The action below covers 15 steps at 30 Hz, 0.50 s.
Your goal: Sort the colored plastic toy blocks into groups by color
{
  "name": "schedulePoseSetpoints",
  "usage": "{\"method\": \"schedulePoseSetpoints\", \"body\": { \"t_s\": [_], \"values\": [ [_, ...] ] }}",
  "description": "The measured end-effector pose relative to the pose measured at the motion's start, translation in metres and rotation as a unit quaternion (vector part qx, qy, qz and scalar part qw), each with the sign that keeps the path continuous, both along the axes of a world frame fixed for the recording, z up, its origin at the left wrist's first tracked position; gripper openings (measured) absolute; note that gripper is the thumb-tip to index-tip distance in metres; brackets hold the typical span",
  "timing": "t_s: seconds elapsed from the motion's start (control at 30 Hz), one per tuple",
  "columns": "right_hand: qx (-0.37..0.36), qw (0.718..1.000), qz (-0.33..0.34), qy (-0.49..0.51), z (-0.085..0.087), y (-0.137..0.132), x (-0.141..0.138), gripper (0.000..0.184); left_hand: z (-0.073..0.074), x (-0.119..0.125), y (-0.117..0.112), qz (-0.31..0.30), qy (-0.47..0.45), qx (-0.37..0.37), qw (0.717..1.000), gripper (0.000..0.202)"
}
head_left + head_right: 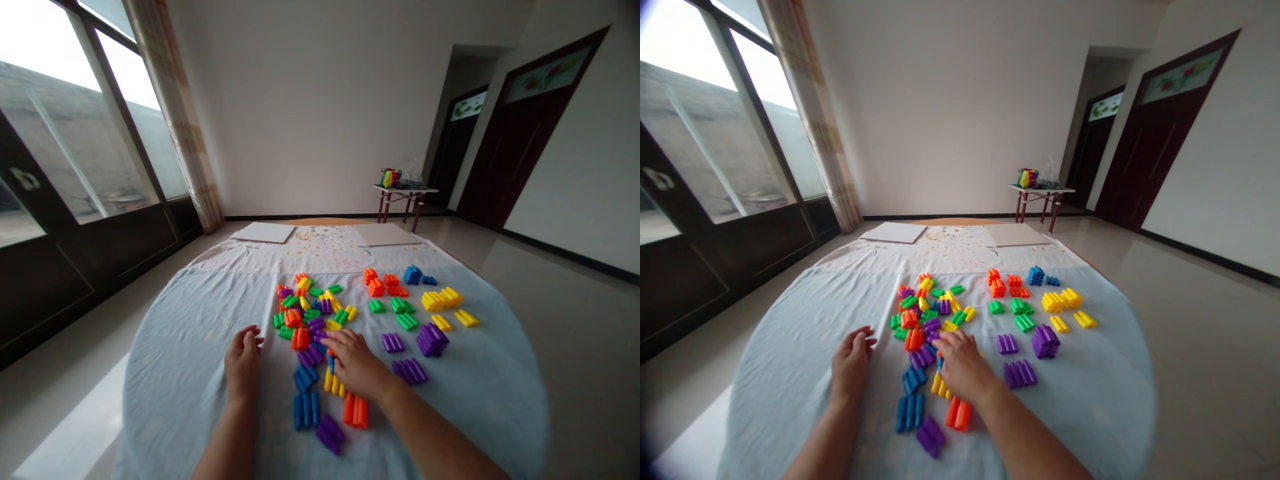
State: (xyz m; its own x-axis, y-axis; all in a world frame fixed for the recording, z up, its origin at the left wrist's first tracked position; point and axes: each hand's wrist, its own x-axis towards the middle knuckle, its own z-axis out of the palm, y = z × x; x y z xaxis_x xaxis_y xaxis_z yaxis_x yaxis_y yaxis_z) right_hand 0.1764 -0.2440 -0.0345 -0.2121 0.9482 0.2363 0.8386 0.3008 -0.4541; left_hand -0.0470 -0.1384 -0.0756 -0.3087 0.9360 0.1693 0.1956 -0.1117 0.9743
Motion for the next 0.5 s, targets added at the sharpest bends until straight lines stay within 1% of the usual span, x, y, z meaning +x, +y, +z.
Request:
{"method": "schedulePoseSetpoints", "body": {
  "t_s": [0.07,0.13,0.2,0.27,0.33,0.4,0.43,0.5],
  "values": [
    [-0.006,1.000,-0.005,0.029,0.004,-0.001,0.010,0.047,0.004,-0.003,-0.001,-0.004,0.030,-0.002,1.000,0.036],
    [0.008,0.998,-0.018,0.058,0.007,-0.005,0.016,0.045,0.009,-0.005,-0.003,-0.004,0.065,-0.001,0.998,0.033],
    [0.022,0.997,-0.034,0.066,0.008,-0.011,0.018,0.041,0.013,-0.008,-0.005,0.001,0.127,0.005,0.992,0.033],
    [0.020,0.998,-0.027,0.052,0.008,-0.018,0.018,0.039,0.015,-0.010,-0.006,0.003,0.205,0.012,0.979,0.036],
    [0.008,0.999,-0.006,0.036,0.009,-0.024,0.019,0.043,0.013,-0.011,-0.005,-0.002,0.266,0.014,0.964,0.039],
    [-0.003,0.999,0.013,0.030,0.009,-0.029,0.020,0.050,0.011,-0.011,-0.004,-0.022,0.290,0.001,0.957,0.040],
    [-0.006,0.999,0.020,0.028,0.010,-0.029,0.021,0.050,0.009,-0.011,-0.002,-0.033,0.298,-0.009,0.954,0.041],
    [-0.006,0.999,0.029,0.022,0.011,-0.029,0.022,0.045,0.007,-0.012,0.001,-0.050,0.311,-0.034,0.948,0.042]
  ]
}}
